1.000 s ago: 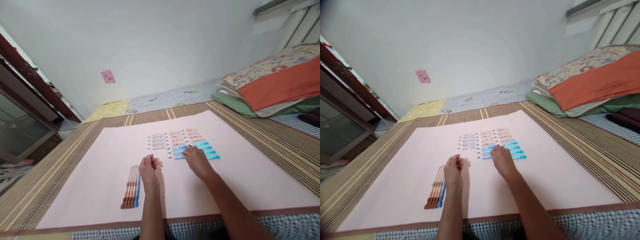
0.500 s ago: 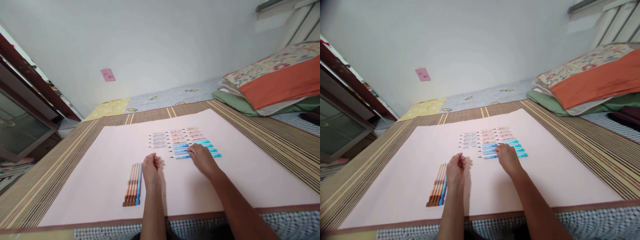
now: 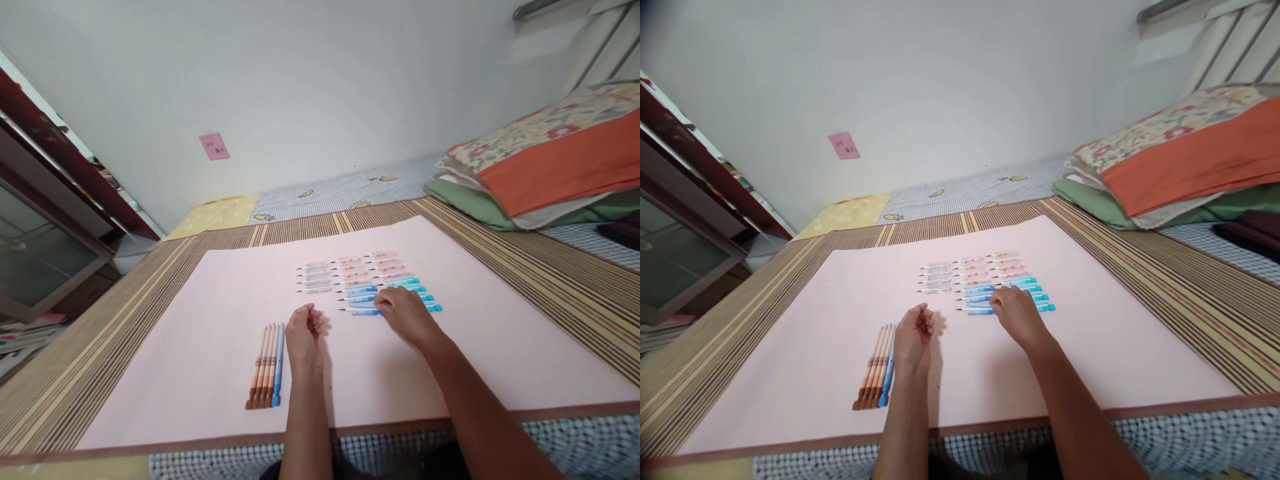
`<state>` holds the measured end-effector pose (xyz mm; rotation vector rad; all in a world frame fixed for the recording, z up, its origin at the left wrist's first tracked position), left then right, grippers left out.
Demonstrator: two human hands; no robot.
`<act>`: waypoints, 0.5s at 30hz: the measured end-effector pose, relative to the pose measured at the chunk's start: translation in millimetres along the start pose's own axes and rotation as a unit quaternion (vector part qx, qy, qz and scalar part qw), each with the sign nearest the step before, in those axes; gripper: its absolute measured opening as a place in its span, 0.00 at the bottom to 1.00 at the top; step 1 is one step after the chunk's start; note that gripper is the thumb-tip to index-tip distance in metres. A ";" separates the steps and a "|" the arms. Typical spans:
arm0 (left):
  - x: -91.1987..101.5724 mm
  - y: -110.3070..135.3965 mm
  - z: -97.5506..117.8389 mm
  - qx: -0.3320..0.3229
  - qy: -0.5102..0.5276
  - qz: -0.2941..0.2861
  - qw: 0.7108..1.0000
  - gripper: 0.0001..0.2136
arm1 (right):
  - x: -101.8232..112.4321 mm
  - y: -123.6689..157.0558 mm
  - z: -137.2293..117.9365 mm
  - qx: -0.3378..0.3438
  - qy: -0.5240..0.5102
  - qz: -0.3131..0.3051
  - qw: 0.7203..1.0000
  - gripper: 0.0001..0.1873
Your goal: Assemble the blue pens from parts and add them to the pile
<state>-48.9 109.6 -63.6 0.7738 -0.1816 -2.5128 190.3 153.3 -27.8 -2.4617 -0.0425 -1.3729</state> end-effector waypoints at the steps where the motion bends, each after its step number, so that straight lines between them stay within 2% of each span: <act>1: -0.2 0.0 -0.3 0.001 0.001 0.000 1.000 0.15 | 0.6 0.0 0.6 -0.003 -0.004 0.002 1.000 0.12; 6: -2.5 1.2 -1.4 0.010 0.004 -0.001 1.000 0.16 | -2.4 -0.8 -0.6 -0.004 -0.003 -0.005 1.000 0.12; 15: -4.5 1.2 -6.5 0.022 0.001 -0.006 1.000 0.16 | -17.4 4.4 -4.6 -0.029 -0.076 -0.077 0.994 0.10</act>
Point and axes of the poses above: each hand's wrist, its own y-axis away from the middle knuckle, its own x-axis out of the back of the hand, z = x × y, the point moved 9 cm from there along -y, towards the middle knuckle, and after that the axes turned 1 degree about -y, right-handed, at the moved point
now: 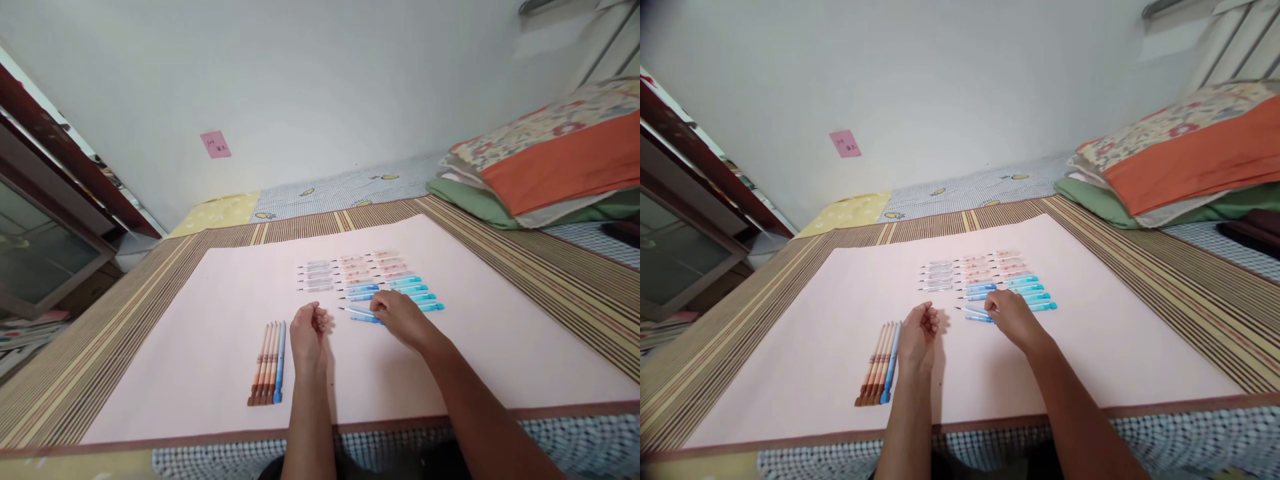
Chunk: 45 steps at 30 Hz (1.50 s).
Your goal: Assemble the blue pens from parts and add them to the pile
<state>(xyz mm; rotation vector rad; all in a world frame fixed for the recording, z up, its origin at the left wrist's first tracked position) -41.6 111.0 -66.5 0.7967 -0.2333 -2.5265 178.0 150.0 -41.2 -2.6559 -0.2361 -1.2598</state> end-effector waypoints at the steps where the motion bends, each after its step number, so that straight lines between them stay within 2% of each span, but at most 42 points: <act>1: -0.3 -0.3 -0.8 0.000 0.001 -0.003 1.000 0.16 | -2.6 0.0 0.1 -0.003 -0.005 -0.005 1.000 0.10; 7: -2.3 0.0 -5.0 0.014 0.005 -0.010 1.000 0.14 | -14.9 -0.5 1.1 -0.021 -0.012 -0.023 0.999 0.10; 12: -8.6 3.6 -14.6 0.052 -0.027 -0.023 0.998 0.14 | -5.4 -0.7 -12.4 -0.006 -0.027 0.018 0.999 0.10; 15: -20.8 7.8 -25.6 0.078 -0.048 -0.085 0.992 0.16 | 1.6 1.0 -31.6 0.031 -0.120 0.036 0.992 0.10; 18: -32.6 11.9 -32.9 0.095 -0.030 -0.151 0.983 0.17 | -1.8 3.4 -51.4 0.064 -0.233 -0.002 0.970 0.09; 20: -29.9 10.8 -33.3 0.105 0.003 -0.137 0.985 0.15 | -5.7 3.7 -54.1 0.057 -0.290 -0.025 0.955 0.11; 22: -23.7 8.5 -31.6 0.119 0.045 -0.103 0.987 0.09 | -6.0 2.1 -43.9 0.027 -0.309 -0.016 0.950 0.13; 24: -20.2 7.5 -29.1 0.132 0.086 -0.085 0.984 0.04 | -2.4 0.5 -27.4 -0.005 -0.264 0.013 0.964 0.11; 26: -20.0 7.9 -27.2 0.143 0.105 -0.086 0.980 0.05 | 1.3 -0.3 -15.1 -0.020 -0.164 0.031 0.986 0.07; 29: -20.5 9.8 -27.1 0.155 0.107 -0.087 0.978 0.10 | -0.9 -0.3 -7.7 -0.037 -0.023 0.005 0.999 0.07; 31: -20.9 11.4 -27.7 0.161 0.105 -0.081 0.978 0.12 | -3.2 0.3 -8.6 -0.048 0.027 -0.017 0.998 0.09; 38: -15.7 12.0 -22.9 0.148 0.108 -0.024 0.983 0.11 | -9.0 1.6 -25.9 -0.029 0.067 -0.049 0.996 0.11; 45: -9.0 10.3 -23.7 0.149 0.129 0.015 0.980 0.06 | -16.0 -0.4 -24.2 -0.029 0.065 -0.061 0.996 0.08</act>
Point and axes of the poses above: each hand's wrist, its own y-axis away from the middle knuckle, its own x-axis out of the back of the hand, z = x × y, the point moved 9 cm from there along -y, towards the middle knuckle, and after that the axes turned 1 degree about -y, right-handed, at the moved point
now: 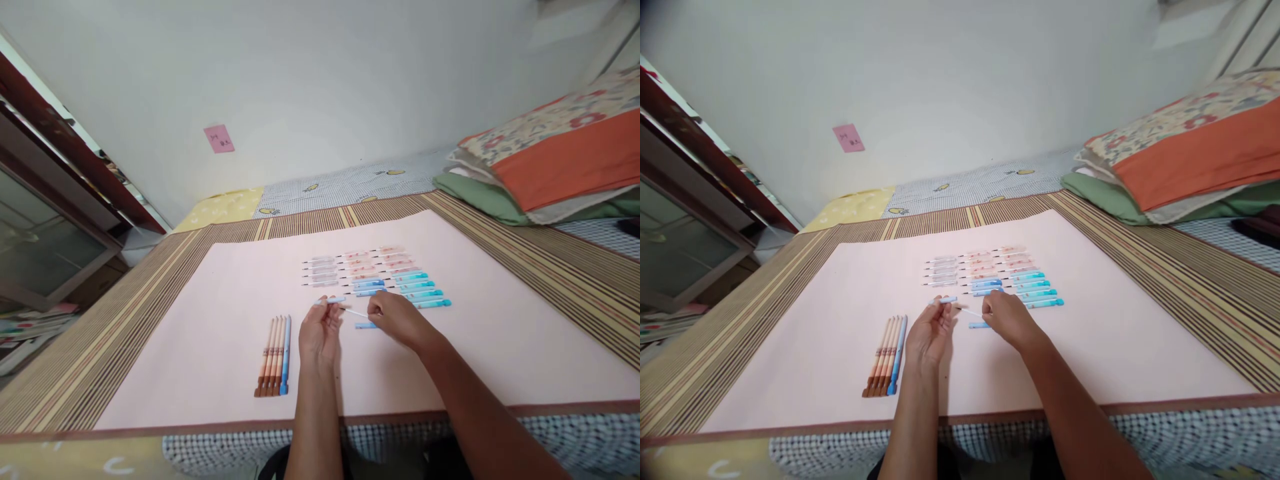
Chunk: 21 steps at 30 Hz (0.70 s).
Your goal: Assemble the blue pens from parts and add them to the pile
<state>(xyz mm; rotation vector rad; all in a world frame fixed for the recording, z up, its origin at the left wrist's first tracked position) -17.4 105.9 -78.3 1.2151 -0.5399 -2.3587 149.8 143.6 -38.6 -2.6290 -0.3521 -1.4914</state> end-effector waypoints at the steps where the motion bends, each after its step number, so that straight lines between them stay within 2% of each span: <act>1: 0.6 0.1 0.3 -0.001 0.001 0.005 1.000 0.06 | -0.8 -0.5 -0.2 0.000 0.003 0.000 1.000 0.07; 7: 1.9 -2.0 1.6 -0.015 0.002 0.005 1.000 0.06 | -1.5 -0.2 -3.7 0.001 0.009 0.012 1.000 0.08; 12: 6.2 -6.0 3.7 -0.024 0.018 0.014 0.999 0.06 | 0.9 0.5 -4.0 0.017 -0.001 0.031 0.999 0.04; 18: 6.2 -5.3 3.6 -0.013 0.029 0.018 0.999 0.08 | -2.6 -1.1 -10.8 0.039 0.027 0.042 0.998 0.09; 21: 6.8 -5.9 4.6 -0.016 0.030 0.017 0.999 0.08 | 1.7 -0.3 -8.6 0.041 -0.058 0.063 0.995 0.05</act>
Point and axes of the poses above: each hand's wrist, its own y-axis away from the middle knuckle, its own x-axis out of the back of the hand, z = x × y, the point moved 9 cm from there along -y, towards the middle knuckle, and after that the axes turned 1 degree about -y, right-handed, at the moved point
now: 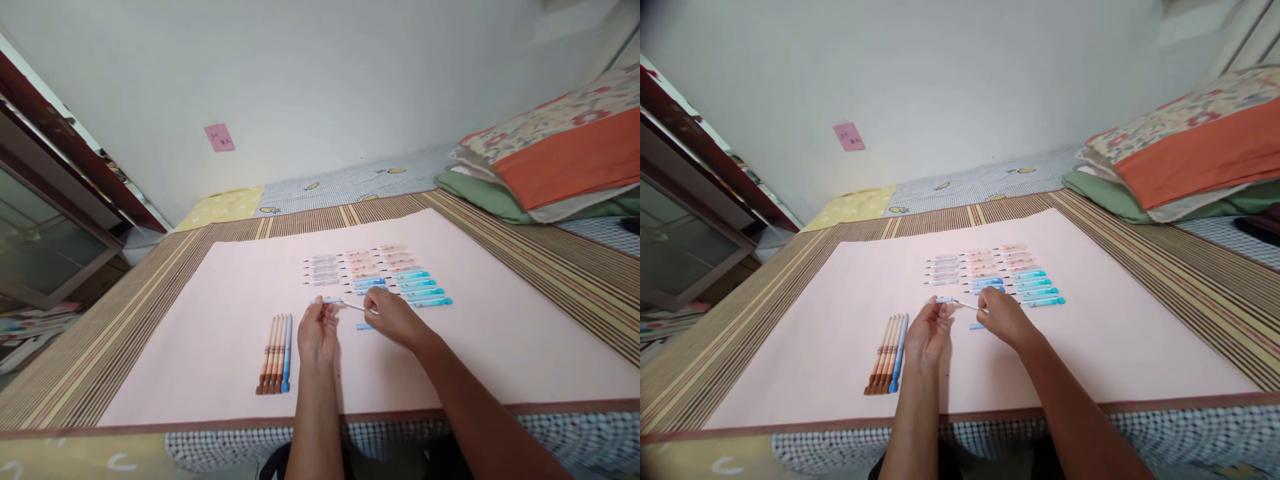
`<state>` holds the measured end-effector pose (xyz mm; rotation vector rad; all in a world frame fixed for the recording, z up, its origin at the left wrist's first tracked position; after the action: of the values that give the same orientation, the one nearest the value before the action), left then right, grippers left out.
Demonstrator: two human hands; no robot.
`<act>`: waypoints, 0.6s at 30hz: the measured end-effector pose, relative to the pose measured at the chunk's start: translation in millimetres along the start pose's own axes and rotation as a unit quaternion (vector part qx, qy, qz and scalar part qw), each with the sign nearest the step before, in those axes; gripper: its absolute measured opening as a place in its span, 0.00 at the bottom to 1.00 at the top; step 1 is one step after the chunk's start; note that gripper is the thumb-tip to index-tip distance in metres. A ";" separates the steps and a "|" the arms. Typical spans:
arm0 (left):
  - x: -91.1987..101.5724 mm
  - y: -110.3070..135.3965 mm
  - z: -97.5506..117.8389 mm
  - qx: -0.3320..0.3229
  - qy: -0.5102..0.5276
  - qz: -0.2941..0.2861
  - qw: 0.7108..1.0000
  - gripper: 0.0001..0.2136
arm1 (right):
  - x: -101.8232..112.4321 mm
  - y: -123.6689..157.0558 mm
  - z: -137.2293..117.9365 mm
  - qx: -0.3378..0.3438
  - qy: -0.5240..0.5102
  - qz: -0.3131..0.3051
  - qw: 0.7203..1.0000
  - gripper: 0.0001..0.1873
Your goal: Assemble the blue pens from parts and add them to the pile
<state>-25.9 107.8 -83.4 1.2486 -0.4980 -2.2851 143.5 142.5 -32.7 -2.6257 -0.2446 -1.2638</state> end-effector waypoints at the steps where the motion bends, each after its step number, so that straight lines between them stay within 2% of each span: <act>1: 0.6 -0.4 0.5 -0.002 0.002 0.001 1.000 0.07 | 4.1 0.3 0.6 0.002 -0.057 0.016 0.998 0.03; 4: 3.0 -1.2 2.3 -0.005 0.013 0.009 1.000 0.07 | 20.8 1.6 3.4 0.005 -0.226 0.077 0.971 0.05; 7: 5.2 -1.1 2.6 0.001 0.030 0.020 0.999 0.08 | 29.6 3.0 5.7 -0.011 -0.313 0.102 0.944 0.11; 11: 6.8 0.0 4.7 -0.002 0.052 0.030 0.998 0.09 | 34.0 5.0 1.3 -0.006 -0.332 0.110 0.937 0.15; 18: 3.3 1.3 6.7 -0.011 0.044 0.016 0.999 0.10 | 38.8 8.6 -3.7 0.005 -0.324 0.127 0.938 0.13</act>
<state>-32.8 105.4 -81.5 1.3153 -0.4568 -2.1924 166.7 135.4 -1.0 -2.8582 -0.0067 -0.2882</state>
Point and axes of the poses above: each hand's wrist, its own y-axis away from the middle knuckle, its own x-axis out of the back of the hand, z = x × y, the point moved 9 cm from there along -y, towards the middle knuckle, and after that the axes turned 1 degree about -y, right-handed, at the moved point
